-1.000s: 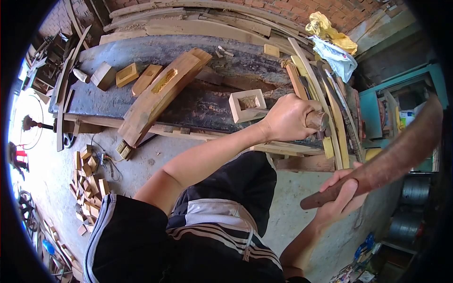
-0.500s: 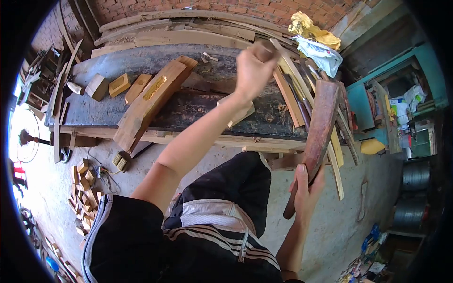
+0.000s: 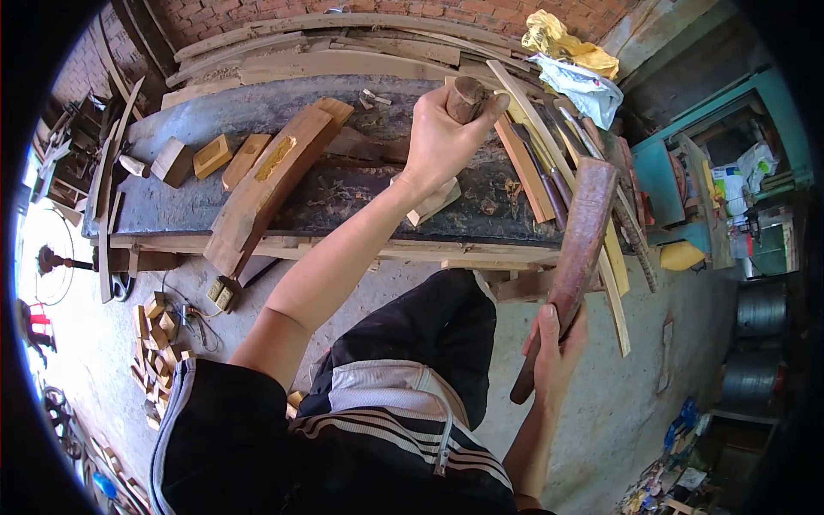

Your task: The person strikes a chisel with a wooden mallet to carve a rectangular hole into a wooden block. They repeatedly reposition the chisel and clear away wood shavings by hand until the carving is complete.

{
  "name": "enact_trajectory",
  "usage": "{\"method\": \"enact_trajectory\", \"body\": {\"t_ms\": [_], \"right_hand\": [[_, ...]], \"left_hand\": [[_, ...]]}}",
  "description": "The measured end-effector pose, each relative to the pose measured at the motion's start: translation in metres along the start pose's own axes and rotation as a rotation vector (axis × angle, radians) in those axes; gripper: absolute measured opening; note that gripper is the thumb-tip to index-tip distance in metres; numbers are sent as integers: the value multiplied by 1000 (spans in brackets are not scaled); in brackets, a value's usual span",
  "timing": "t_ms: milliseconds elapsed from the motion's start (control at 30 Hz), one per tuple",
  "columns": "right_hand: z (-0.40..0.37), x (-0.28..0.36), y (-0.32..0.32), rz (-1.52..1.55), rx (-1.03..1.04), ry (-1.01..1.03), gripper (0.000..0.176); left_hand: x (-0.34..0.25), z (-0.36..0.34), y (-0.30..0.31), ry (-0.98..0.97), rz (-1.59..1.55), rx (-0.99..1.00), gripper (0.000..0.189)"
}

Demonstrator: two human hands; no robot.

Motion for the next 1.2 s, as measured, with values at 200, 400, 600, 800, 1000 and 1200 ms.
{"method": "enact_trajectory", "body": {"t_ms": [200,400,600,800,1000,1200], "right_hand": [[13,34,-7,34,-46,102,38],[40,78,-13,-2,-105,482,38],[44,71,-23,-256,5,381,39],[44,64,-22,-209,-25,383,41],[40,27,-22,-46,74,147,48],[21,13,-8,-85,8,62,36]], "left_hand": [[-9,-13,-16,-74,75,75,26],[-5,-48,-45,-214,162,208,20],[0,-52,-46,-188,197,216,26],[1,-58,-58,-223,299,251,24],[-1,-62,-66,-266,417,341,25],[-9,-8,-31,-45,216,118,26]]}}
Point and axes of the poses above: each hand's wrist, its own z-axis towards the middle knuckle, its own y-axis out of the back of the hand, x = y × z, the point moved 7 cm from there along z, towards the middle knuckle, and after that the axes turned 2 degrees about y, right-handed, at the moved point
